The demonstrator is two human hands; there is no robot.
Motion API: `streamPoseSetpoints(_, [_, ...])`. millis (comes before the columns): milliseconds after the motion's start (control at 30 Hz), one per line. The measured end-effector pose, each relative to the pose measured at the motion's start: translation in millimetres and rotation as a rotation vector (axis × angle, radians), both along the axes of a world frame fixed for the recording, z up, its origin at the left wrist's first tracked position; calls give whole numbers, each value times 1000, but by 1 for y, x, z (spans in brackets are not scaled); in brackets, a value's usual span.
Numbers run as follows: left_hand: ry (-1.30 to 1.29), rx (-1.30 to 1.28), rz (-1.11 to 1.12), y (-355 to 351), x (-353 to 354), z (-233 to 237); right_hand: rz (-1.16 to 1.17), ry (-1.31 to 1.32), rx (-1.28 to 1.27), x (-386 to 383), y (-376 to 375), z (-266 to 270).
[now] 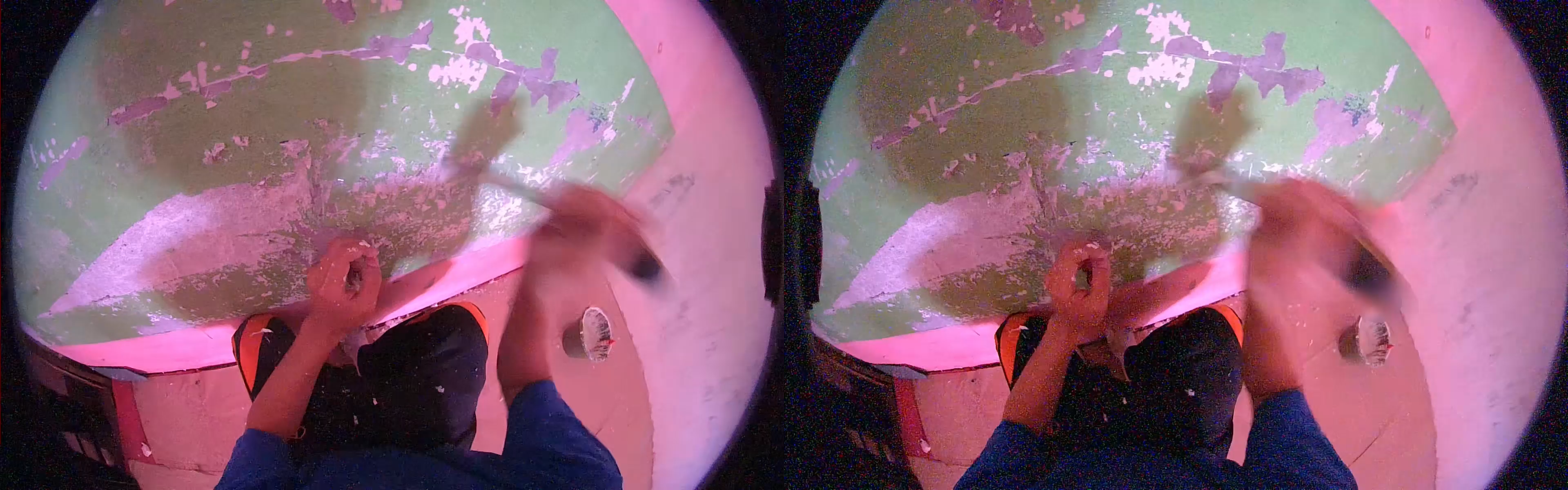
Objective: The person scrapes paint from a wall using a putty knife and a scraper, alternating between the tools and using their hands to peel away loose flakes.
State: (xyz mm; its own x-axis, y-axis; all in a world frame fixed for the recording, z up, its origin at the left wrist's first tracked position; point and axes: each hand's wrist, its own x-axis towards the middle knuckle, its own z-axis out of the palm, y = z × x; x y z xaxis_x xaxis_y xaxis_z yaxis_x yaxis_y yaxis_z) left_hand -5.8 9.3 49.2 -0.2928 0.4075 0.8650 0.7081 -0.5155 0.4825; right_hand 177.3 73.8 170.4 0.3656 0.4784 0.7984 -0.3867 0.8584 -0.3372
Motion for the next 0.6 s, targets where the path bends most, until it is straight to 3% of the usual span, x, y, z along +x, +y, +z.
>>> streamPoseSetpoints(100, [41,1,20,-2,-1,2,-59,-19,-121,-25,16,11])
streamPoseSetpoints(133, [61,22,24,-2,-1,2,481,511,-213,-11,1,31])
streamPoseSetpoints(167, [57,21,25,0,-1,3,410,131,87,17,-2,39])
streamPoseSetpoints(400, [29,1,19,1,0,1,17,-2,93,29,-18,25])
streamPoseSetpoints(600, [47,12,-5,1,4,0,42,-76,-241,5,-11,30])
